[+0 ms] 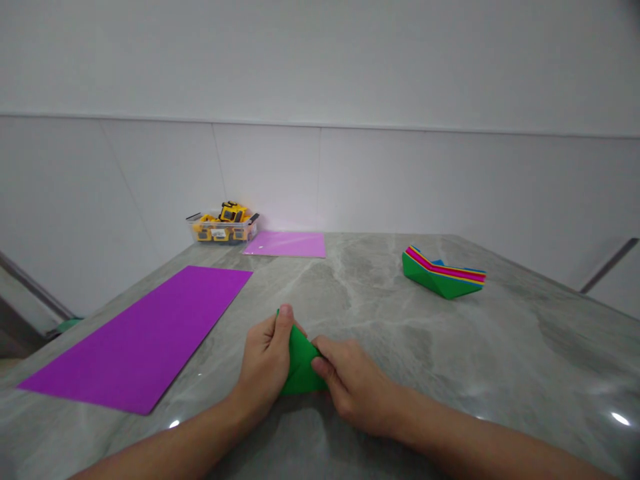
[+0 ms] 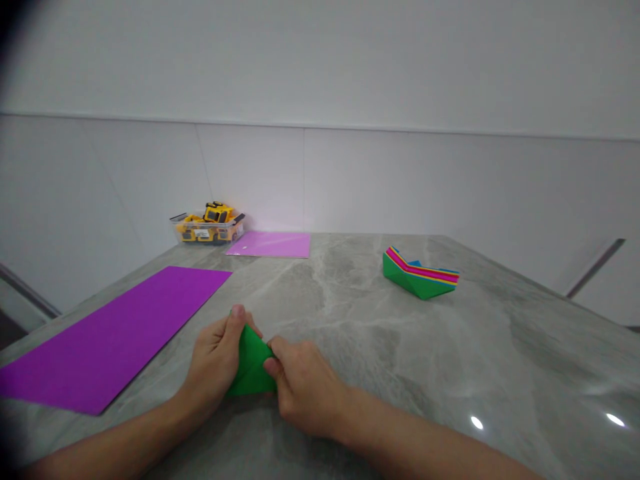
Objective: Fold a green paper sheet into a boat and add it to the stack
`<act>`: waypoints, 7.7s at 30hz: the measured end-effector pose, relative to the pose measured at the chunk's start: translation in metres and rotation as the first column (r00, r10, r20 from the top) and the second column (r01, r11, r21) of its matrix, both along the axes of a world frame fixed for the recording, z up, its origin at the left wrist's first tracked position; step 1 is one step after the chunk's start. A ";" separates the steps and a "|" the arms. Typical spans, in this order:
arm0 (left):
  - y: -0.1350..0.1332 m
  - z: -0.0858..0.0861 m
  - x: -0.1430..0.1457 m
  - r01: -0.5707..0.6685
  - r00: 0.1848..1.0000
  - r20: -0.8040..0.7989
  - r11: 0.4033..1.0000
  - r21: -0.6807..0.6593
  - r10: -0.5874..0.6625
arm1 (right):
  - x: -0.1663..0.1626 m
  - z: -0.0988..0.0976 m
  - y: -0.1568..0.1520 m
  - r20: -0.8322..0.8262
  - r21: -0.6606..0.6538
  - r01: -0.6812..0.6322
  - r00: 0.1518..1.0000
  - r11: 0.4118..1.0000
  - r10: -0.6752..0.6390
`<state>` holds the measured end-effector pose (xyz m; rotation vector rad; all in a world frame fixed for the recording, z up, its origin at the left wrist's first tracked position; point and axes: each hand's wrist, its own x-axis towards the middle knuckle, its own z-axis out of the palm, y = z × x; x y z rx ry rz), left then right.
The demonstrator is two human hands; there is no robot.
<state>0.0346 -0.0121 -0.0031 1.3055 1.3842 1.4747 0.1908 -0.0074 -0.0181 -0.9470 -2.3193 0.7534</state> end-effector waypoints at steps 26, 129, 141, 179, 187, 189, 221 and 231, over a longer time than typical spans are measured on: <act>-0.005 -0.003 -0.003 0.604 0.781 -0.035 0.768 -0.212 -0.624 | 0.012 0.008 0.014 -0.165 -0.024 0.160 0.973 0.987 -0.162; 0.008 -0.001 -0.010 0.625 0.770 -0.185 0.780 0.028 -0.610 | 0.015 0.002 0.005 -0.177 0.060 0.132 0.977 0.989 -0.120; 0.011 -0.004 -0.012 0.601 0.774 -0.228 0.799 -0.028 -0.591 | 0.013 0.005 0.004 -0.147 0.023 0.138 0.980 0.990 -0.134; 0.008 -0.008 -0.010 0.517 0.801 -0.365 0.856 0.023 -0.474 | 0.015 -0.004 0.001 -0.112 0.277 0.170 0.983 0.946 -0.143; 0.010 -0.017 -0.010 0.446 0.855 -0.310 0.895 0.027 -0.417 | 0.015 0.006 -0.009 0.137 0.340 -0.081 0.990 0.937 0.036; 0.010 -0.018 -0.011 0.443 0.863 -0.283 0.896 0.025 -0.418 | 0.015 0.006 -0.008 0.151 0.350 -0.094 0.988 0.932 0.042; 0.008 -0.010 -0.020 0.719 0.679 0.044 0.676 0.165 -0.733 | 0.025 0.007 0.004 -0.087 0.587 -0.006 0.994 0.810 0.070; 0.011 -0.015 -0.018 0.718 0.690 -0.189 0.694 0.055 -0.699 | 0.029 0.005 0.005 -0.257 0.595 0.090 0.963 0.799 0.083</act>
